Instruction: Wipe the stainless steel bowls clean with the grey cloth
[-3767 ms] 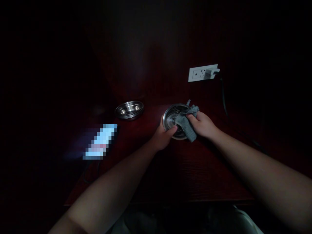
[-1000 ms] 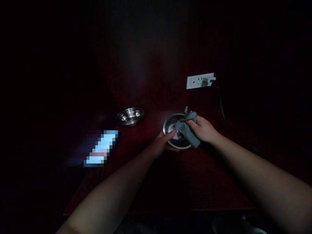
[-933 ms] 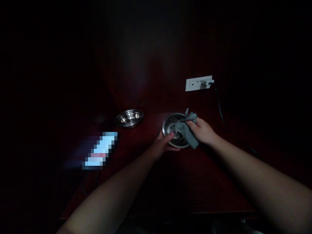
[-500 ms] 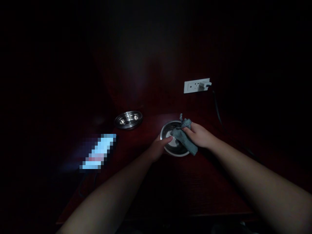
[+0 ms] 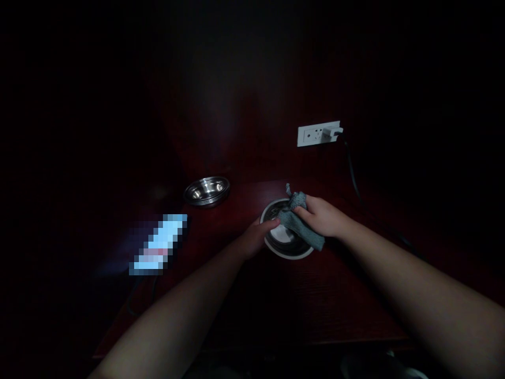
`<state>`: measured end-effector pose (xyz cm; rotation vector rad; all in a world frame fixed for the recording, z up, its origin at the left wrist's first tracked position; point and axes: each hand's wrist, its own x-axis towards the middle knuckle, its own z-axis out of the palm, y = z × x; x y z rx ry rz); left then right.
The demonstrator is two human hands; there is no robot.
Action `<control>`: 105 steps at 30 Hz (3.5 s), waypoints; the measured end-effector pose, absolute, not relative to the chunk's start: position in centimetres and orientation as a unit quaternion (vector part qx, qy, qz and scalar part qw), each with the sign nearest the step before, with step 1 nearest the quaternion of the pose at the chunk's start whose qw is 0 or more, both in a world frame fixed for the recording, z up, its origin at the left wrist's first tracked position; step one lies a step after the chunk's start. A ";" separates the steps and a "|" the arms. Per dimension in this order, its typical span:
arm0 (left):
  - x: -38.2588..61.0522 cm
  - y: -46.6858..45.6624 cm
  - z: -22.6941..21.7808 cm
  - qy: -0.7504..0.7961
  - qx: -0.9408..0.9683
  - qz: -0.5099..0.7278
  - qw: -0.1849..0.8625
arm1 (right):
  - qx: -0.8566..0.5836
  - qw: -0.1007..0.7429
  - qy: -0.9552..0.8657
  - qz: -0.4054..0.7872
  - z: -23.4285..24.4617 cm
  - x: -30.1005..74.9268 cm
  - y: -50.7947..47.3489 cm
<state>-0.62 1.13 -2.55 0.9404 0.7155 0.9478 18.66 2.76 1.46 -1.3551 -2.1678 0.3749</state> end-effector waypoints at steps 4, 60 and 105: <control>-0.6 1.0 -2.4 0.325 0.431 0.427 0.725 | -0.485 0.271 -0.821 0.131 1.9 18.6 2.4; -1.5 1.0 -2.8 0.266 0.450 0.316 0.791 | -0.404 0.326 -0.852 0.069 2.9 18.6 1.3; -0.6 0.8 -1.1 0.205 0.381 0.436 0.789 | -0.479 0.543 -0.672 0.157 0.2 18.0 3.4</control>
